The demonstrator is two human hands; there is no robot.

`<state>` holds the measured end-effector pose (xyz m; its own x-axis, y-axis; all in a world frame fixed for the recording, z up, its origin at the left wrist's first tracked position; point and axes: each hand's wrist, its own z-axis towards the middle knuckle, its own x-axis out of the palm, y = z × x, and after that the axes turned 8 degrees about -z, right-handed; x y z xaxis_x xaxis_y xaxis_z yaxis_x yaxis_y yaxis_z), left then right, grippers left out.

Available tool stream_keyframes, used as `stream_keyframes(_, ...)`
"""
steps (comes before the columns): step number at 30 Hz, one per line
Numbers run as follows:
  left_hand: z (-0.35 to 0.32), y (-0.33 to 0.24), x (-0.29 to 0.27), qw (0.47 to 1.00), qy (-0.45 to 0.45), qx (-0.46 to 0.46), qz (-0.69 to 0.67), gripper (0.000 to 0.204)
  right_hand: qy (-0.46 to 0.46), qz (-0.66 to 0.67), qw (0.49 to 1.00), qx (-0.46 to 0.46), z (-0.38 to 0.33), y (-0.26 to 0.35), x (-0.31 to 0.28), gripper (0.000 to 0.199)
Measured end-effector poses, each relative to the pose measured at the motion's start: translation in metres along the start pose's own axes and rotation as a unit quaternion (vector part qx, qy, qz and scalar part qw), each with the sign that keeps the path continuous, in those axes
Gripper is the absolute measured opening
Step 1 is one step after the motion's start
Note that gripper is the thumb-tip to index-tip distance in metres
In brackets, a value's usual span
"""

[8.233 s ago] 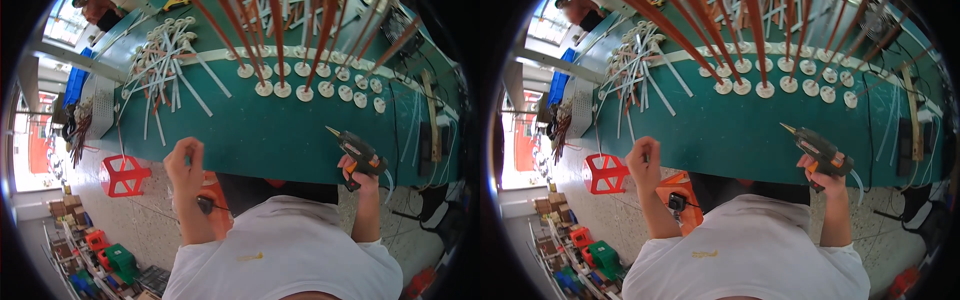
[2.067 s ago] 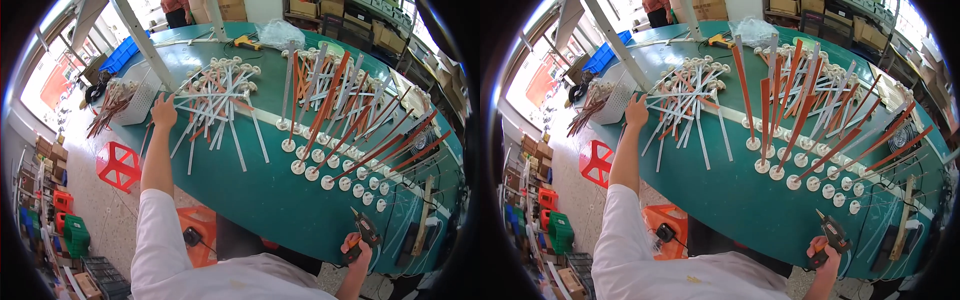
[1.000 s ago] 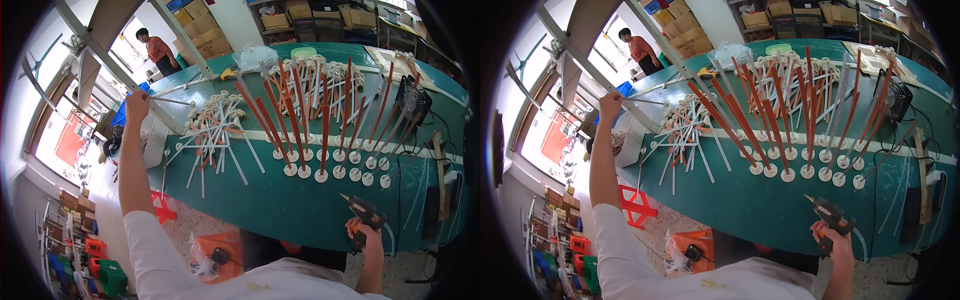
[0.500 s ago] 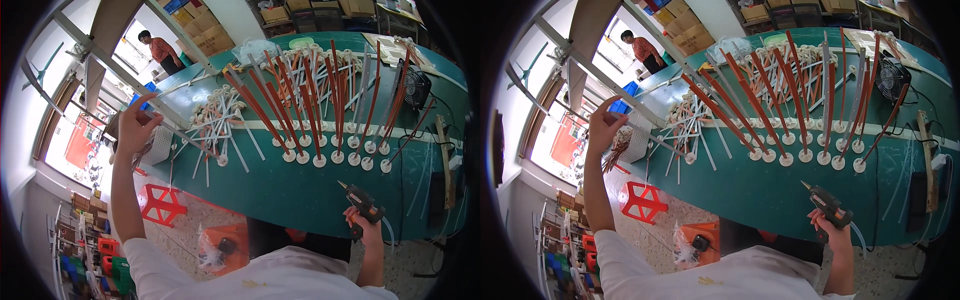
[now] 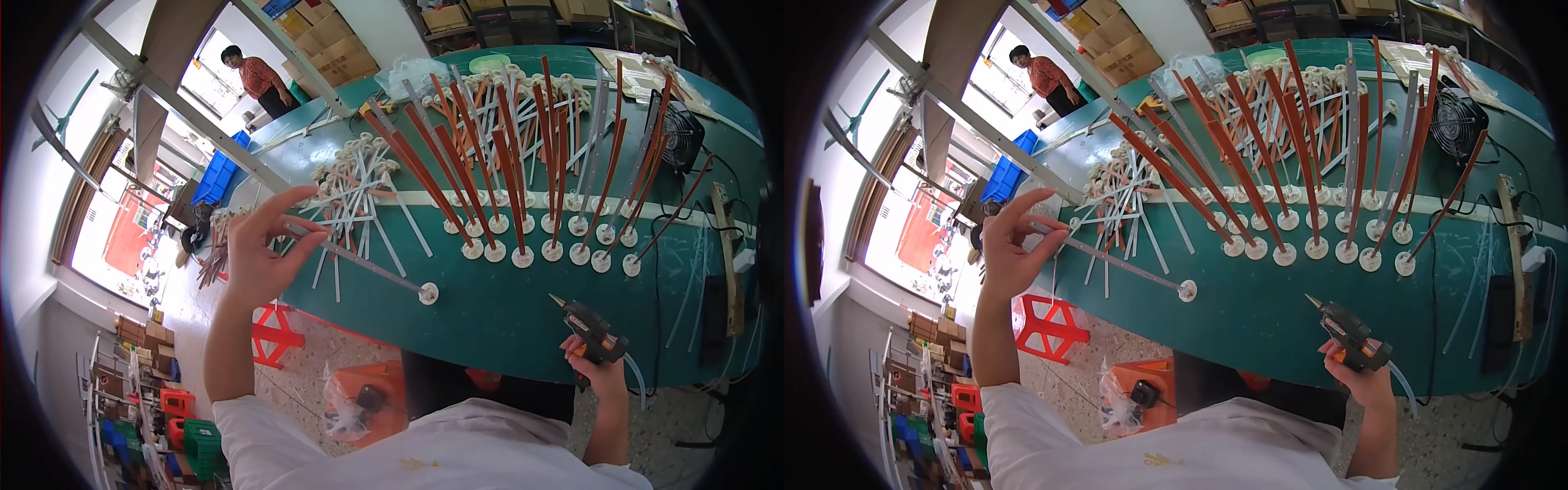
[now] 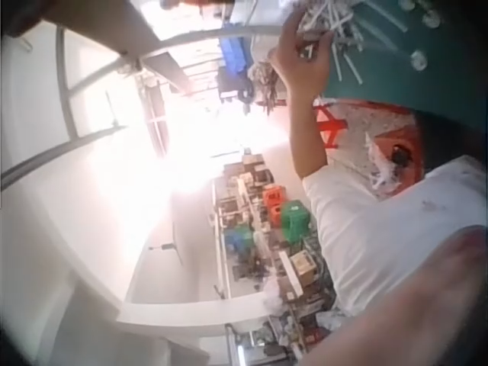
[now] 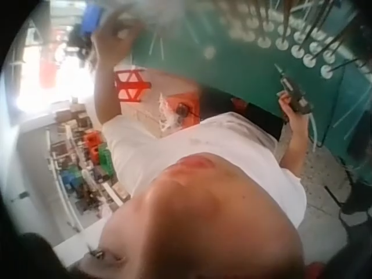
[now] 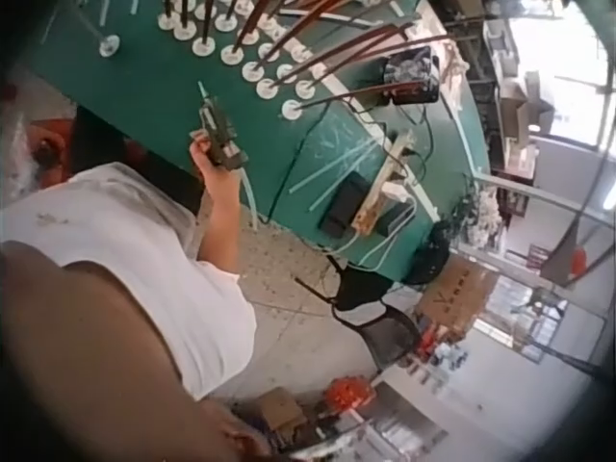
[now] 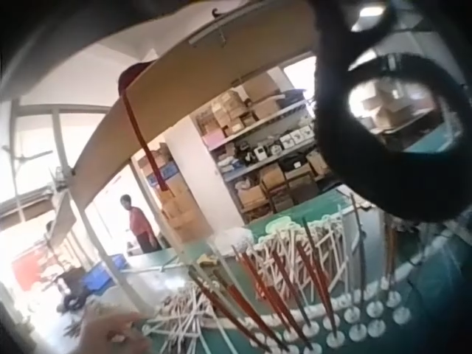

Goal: Using a hot glue gun to attach sticks to round bases at a workbench.

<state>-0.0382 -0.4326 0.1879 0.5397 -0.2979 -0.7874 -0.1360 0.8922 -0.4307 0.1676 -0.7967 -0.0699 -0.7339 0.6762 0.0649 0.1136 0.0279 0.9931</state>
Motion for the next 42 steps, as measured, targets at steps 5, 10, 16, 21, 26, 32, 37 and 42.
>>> stream_keyframes(5, -0.001, 0.003, 0.010, 1.000, 0.001, 0.009, -0.019, 0.048, 0.003, 0.048, 0.999, 0.008, 0.001, -0.007, -0.003, 0.013)
stream_keyframes(10, -0.001, 0.008, 0.019, 0.998, 0.018, -0.009, -0.062, 0.050, 0.004, 0.024, 1.000, 0.007, 0.003, -0.006, -0.004, 0.013)
stream_keyframes(16, -0.002, 0.021, 0.022, 0.983, 0.080, 0.026, -0.160, 0.029, -0.003, 0.059, 0.998, -0.005, 0.004, -0.010, -0.002, 0.012)
stream_keyframes(21, 0.002, 0.018, 0.026, 0.975, 0.156, 0.060, -0.143, 0.014, -0.006, 0.071, 0.997, 0.016, 0.002, -0.012, -0.003, 0.011)
stream_keyframes(26, 0.002, 0.032, 0.037, 0.967, 0.192, 0.077, -0.150, 0.017, 0.001, 0.073, 0.997, 0.005, 0.002, -0.015, -0.004, 0.010)
stream_keyframes(32, -0.010, 0.036, 0.045, 0.960, 0.218, 0.065, -0.163, 0.020, 0.008, 0.085, 0.996, 0.005, 0.002, -0.013, -0.005, 0.011)
stream_keyframes(37, -0.013, 0.044, 0.059, 0.958, 0.230, 0.059, -0.161, 0.018, 0.007, 0.080, 0.997, 0.010, 0.003, -0.013, -0.004, 0.011)
stream_keyframes(42, -0.014, 0.057, 0.071, 0.957, 0.240, 0.031, -0.162, 0.017, 0.002, 0.082, 0.997, 0.014, 0.004, -0.016, -0.003, 0.011)
